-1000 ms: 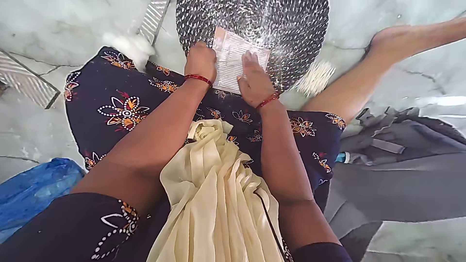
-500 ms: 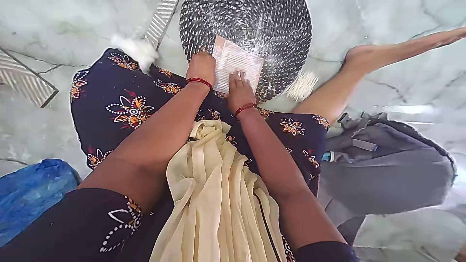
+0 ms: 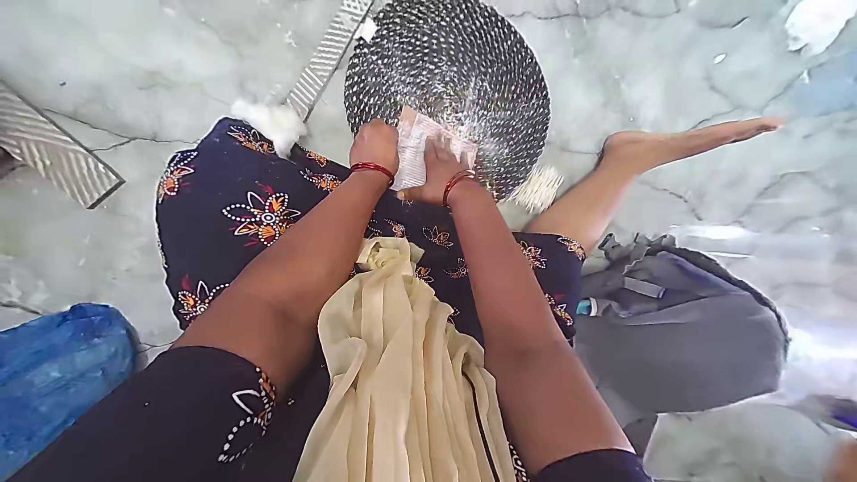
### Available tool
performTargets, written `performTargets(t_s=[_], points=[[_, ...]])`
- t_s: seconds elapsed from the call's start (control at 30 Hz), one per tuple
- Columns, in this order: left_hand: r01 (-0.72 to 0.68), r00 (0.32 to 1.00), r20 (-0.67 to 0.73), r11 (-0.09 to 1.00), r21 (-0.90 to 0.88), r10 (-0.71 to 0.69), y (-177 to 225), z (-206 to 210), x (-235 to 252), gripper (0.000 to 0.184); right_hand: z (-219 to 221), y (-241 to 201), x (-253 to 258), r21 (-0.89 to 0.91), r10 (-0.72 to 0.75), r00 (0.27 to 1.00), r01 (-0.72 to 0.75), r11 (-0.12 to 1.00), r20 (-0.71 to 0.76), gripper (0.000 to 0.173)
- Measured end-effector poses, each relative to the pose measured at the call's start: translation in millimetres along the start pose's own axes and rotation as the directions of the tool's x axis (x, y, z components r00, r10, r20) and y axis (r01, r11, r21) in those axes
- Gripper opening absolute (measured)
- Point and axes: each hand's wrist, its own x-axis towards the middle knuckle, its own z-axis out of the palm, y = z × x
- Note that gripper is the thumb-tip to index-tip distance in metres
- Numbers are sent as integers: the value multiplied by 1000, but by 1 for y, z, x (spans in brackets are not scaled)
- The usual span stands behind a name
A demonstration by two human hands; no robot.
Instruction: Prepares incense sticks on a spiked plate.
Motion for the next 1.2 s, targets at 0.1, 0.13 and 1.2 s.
performTargets(t_s=[0.1, 0.13, 1.2], points=[[46, 998, 31, 999, 22, -46, 1, 3, 1, 28, 25, -5, 7, -14, 34, 998, -34, 999, -43, 123], [59, 997, 37, 998, 30, -61, 2, 4, 0, 28, 32, -7, 6, 4, 44, 997, -44, 999, -67, 117], [145, 984, 89, 984, 104, -154, 13, -10, -22, 34, 14, -18, -33, 153, 11, 992, 8, 988, -123, 100]])
